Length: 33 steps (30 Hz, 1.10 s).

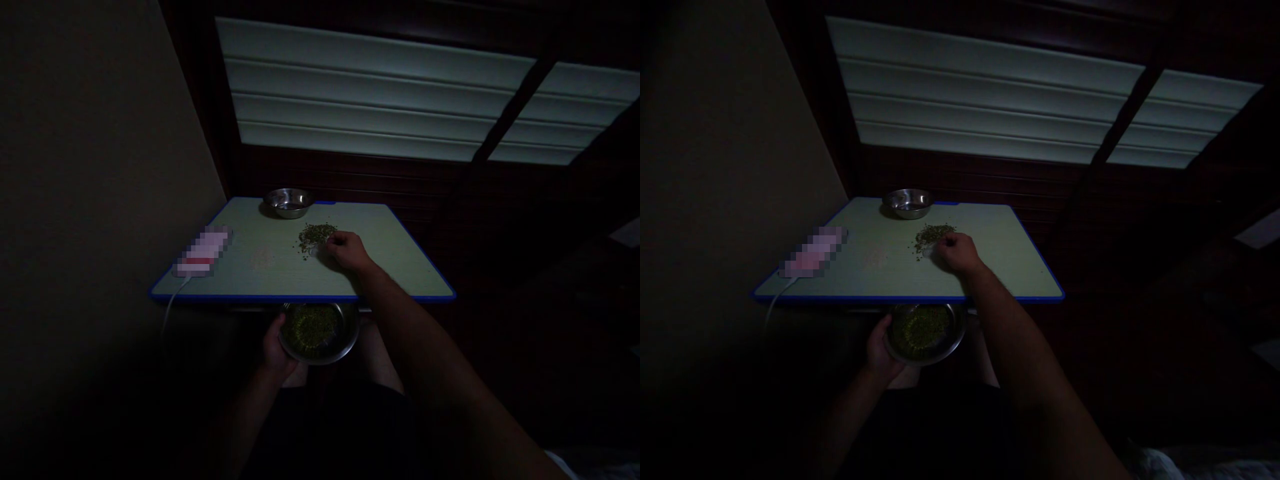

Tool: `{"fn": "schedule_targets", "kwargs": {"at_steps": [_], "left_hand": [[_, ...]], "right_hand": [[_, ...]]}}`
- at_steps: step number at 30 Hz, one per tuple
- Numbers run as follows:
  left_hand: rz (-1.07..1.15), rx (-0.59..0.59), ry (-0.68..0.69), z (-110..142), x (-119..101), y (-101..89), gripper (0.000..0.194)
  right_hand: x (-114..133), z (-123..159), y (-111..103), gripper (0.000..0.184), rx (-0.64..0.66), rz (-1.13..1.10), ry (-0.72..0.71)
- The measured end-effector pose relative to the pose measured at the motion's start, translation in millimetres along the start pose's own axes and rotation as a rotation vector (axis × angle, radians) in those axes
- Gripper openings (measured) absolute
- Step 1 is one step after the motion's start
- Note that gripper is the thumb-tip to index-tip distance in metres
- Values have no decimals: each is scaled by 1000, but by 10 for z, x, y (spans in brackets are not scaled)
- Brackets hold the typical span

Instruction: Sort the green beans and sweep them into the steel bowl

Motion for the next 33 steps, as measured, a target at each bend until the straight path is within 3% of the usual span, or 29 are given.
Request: {"fn": "schedule_targets", "kwargs": {"at_steps": [5, 12, 16, 33], "left_hand": [[3, 19, 0, -18, 5, -14, 24], [-6, 34, -13, -46, 20, -46, 27], [14, 69, -8, -42, 18, -19, 27], [-21, 31, 2, -3, -2, -3, 25]], "right_hand": [[53, 1, -31, 13, -25, 12, -32], [59, 15, 44, 11, 62, -31, -36], [24, 1, 22, 13, 12, 28, -60], [56, 5, 38, 16, 29, -29, -78]]}}
Point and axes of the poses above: each hand's wrist, its own z-axis away from the middle knuckle, its own y-axis out of the palm, x = y × z, the point moved 7 cm from there along -z, towards the middle knuckle, and after that the axes turned 6 degrees about -x, right-handed, at the moved point
